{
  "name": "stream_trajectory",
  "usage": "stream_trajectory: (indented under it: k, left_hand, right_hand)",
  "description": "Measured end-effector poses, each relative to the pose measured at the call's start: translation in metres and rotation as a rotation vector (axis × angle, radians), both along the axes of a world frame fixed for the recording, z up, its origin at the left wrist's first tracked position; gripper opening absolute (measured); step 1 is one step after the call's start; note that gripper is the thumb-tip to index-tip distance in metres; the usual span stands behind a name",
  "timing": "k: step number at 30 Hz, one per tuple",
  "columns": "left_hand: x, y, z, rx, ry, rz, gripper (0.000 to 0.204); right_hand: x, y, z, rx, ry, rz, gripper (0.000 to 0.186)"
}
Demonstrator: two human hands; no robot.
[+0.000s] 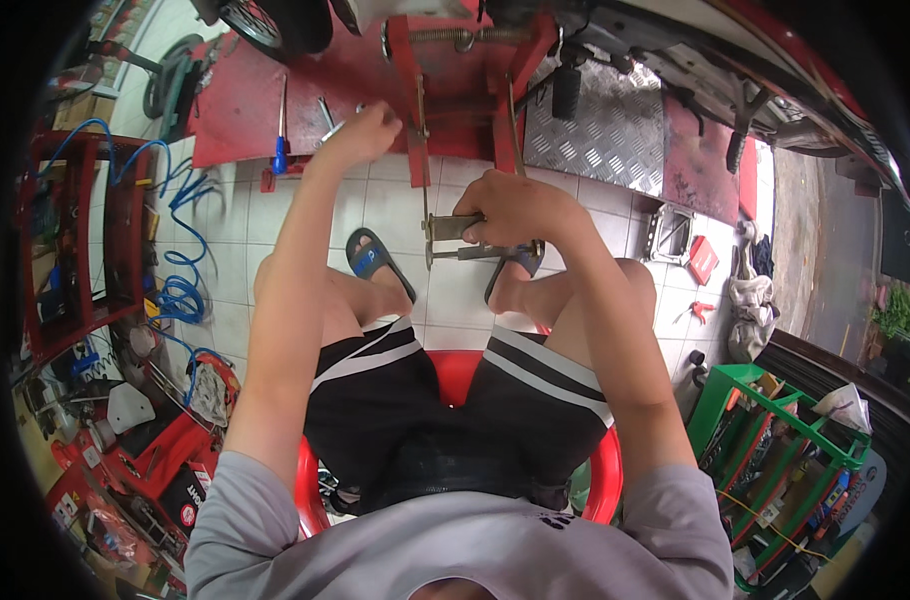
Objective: The person sits on a low stool in a workshop and works on a metal motorcycle part, likely a brake pedal, held on their lap. They use a wrench to tighten or loosen bolts on the part and handle a small metal pin or clip with their fingers.
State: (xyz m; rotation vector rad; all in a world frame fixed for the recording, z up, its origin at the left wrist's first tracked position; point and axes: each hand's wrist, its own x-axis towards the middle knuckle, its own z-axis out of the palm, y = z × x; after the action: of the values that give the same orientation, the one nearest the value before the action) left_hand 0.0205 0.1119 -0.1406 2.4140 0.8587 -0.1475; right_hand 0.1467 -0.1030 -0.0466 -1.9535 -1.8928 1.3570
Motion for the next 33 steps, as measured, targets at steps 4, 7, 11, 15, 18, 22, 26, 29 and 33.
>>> stream_trajectory:
  k: [4, 7, 11, 15, 18, 22, 26, 29, 33]
  left_hand:
    - [-0.018, -0.011, 0.036, -0.572, 0.042, -0.025, 0.037]
    - [-0.03, -0.036, 0.064, -0.683, -0.019, 0.002, 0.034]
    - [-0.058, -0.083, 0.062, -0.72, -0.373, 0.071, 0.026]
    - [-0.069, -0.108, 0.065, -0.557, -0.652, 0.105, 0.021]
    - [-0.074, -0.11, 0.066, -0.564, -0.676, 0.151, 0.016]
    - [-0.082, -0.115, 0.046, -0.604, -0.603, 0.206, 0.015]
    - [-0.081, -0.118, 0.018, -0.632, -0.347, 0.247, 0.019]
    - [-0.074, -0.119, -0.002, -0.545, -0.198, 0.245, 0.022]
    - [-0.068, -0.122, -0.007, -0.621, -0.206, 0.276, 0.028]
  right_hand:
    - [-0.02, -0.014, 0.027, 0.17, -0.279, -0.16, 0.019]
    - [-0.033, -0.027, 0.025, 0.34, -0.443, -0.298, 0.019]
    - [-0.045, -0.03, 0.016, 0.651, -0.494, -0.401, 0.016]
    - [-0.052, -0.032, 0.006, 0.776, -0.43, -0.468, 0.014]
    - [-0.056, -0.031, 0.001, 0.769, -0.346, -0.481, 0.013]
    - [-0.055, -0.035, -0.016, 0.618, -0.221, -0.463, 0.016]
    - [-0.055, -0.037, -0.048, 0.412, -0.249, -0.398, 0.016]
    - [-0.056, -0.035, -0.066, 0.355, -0.273, -0.38, 0.016]
    - [-0.048, -0.035, -0.059, 0.304, -0.234, -0.364, 0.019]
